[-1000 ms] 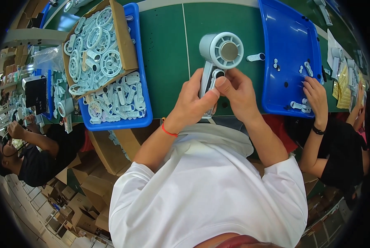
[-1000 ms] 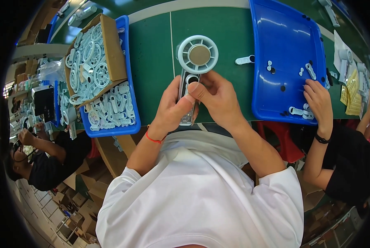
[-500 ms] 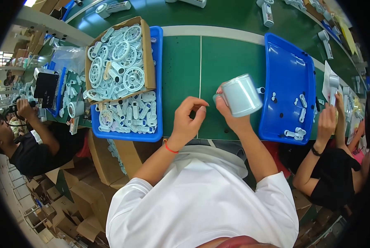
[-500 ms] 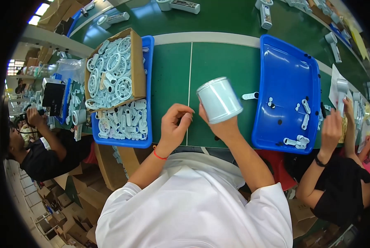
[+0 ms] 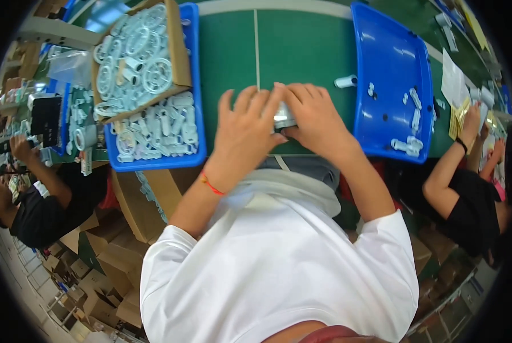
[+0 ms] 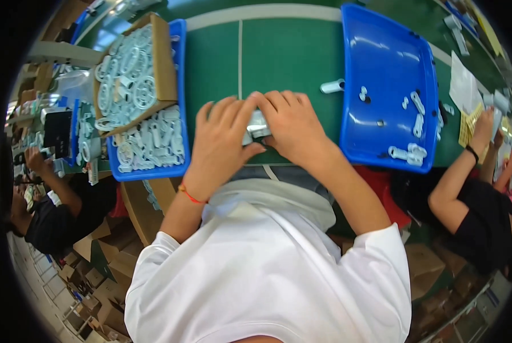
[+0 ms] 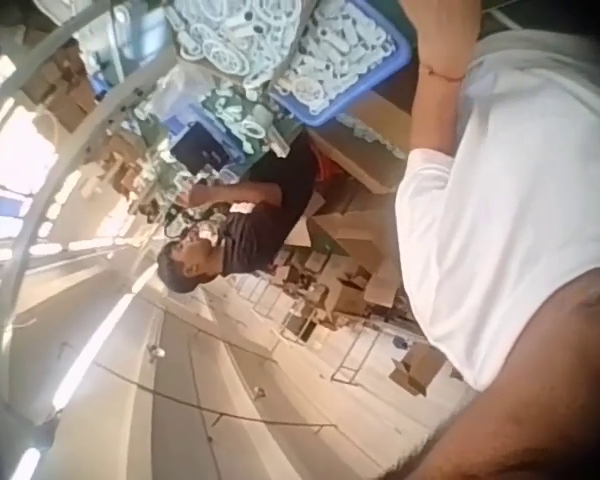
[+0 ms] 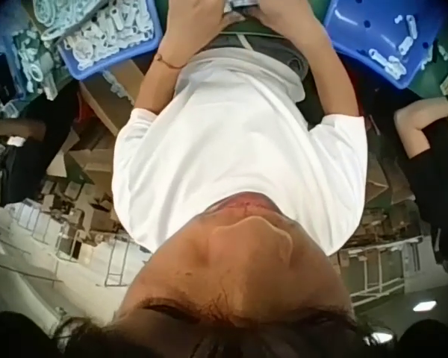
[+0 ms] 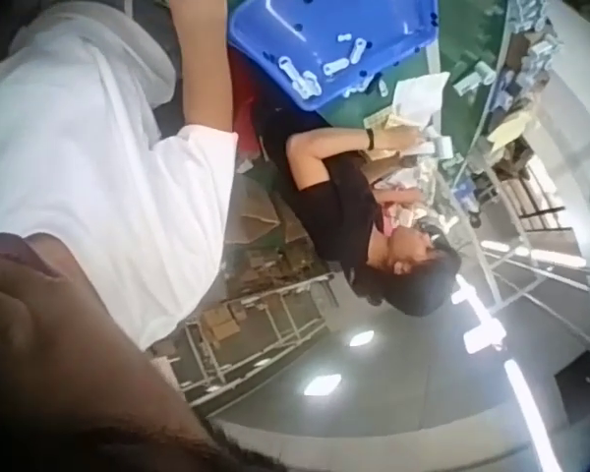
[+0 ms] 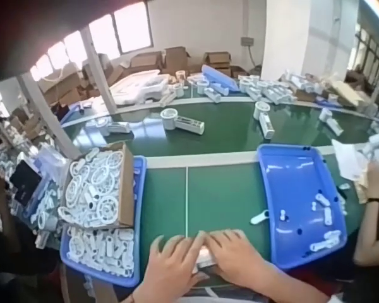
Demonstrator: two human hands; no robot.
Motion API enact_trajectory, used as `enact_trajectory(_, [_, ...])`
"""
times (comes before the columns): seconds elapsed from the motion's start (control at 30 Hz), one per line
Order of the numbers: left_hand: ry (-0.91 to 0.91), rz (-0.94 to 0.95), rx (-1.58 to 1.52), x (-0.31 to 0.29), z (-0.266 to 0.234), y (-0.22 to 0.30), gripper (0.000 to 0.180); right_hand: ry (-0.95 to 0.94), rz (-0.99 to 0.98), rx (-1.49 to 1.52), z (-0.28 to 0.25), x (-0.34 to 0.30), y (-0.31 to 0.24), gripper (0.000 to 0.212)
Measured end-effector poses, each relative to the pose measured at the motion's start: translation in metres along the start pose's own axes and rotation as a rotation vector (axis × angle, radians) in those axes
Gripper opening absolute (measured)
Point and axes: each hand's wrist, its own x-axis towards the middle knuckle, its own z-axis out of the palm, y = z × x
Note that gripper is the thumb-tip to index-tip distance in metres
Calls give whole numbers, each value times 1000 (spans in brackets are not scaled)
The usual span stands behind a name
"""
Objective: Assembling the outer casing and internal components of small handheld electric fans.
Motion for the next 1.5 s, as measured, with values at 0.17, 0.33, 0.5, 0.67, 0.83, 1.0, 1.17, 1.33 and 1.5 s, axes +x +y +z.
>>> enact_trajectory(0.17, [-9,-2,216,-4,12,3,58,188,-201,102,10,-21,20,62])
enact_trajectory(0.33, [110,47,221,-3,33,0,45,367,-239,-6,29,-25,22,59])
enact_trajectory(0.5, [169,51,182,-1,29,0,44,415,-238,-25,26,-24,22,58])
enact_trajectory(0.67, [5,3,82,-1,19,0,50,238,-156,170,15,-20,22,55])
enact_trajectory(0.83, [488,-320,-850,-14,31,-6,88,250,159,810,11,-31,4,54])
enact_trajectory(1.0, [236,-397,-1591,18,39,23,64,327,134,1070,-1,-22,-17,42])
enact_trajectory(1.17, [247,-593,-1247,82,17,-29,26,342,440,525,-67,-35,39,27])
enact_trajectory(1.33, [278,-679,-185,218,15,-117,59,312,819,-499,-95,-86,141,30])
enact_trajectory(1.5, [95,-832,85,283,36,-170,60,344,813,-518,-82,-90,162,47])
